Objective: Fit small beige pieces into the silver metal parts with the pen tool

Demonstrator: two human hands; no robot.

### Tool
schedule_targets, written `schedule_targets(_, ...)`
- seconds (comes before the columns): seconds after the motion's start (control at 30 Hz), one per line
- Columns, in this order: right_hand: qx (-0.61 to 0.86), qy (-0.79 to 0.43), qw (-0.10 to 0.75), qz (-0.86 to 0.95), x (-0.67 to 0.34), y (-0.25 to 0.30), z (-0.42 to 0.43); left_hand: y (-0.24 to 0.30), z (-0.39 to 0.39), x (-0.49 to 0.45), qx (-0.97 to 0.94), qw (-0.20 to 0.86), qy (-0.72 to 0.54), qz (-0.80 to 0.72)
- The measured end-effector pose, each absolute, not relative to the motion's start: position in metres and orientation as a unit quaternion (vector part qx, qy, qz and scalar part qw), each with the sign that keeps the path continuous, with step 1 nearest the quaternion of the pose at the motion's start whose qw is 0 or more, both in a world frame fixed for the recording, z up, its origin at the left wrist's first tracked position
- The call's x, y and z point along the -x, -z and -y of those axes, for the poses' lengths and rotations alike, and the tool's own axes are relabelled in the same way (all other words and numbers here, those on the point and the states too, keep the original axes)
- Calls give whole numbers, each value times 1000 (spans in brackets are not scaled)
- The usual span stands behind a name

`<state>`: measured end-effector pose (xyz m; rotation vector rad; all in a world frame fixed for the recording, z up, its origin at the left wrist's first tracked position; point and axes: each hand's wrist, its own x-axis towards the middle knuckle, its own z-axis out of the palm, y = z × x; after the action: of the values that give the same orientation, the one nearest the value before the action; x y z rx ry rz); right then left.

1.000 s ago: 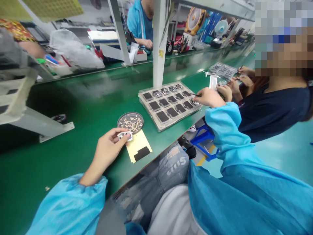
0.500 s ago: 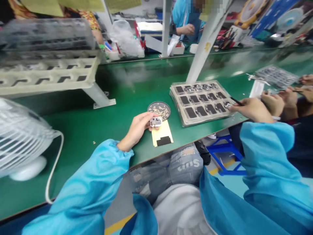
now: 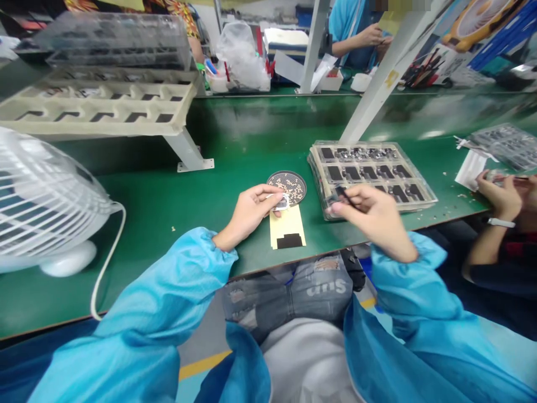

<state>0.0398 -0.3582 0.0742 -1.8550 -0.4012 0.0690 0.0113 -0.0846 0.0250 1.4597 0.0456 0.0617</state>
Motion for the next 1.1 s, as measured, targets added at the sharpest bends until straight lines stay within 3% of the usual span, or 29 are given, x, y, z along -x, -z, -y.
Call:
schedule_targets(0.2,703,-119,671,201,-34,-43,288,-18,77,-14,-628,778,-30,8)
schedule_targets(0.63,727,-141,655,152,-46,-33,283,-24,82,-5,-667,737,-59,97)
schedule_targets(1.1,699,-118,693,133,-46,-22,279,-20,80,-3,-796,584,-126,94)
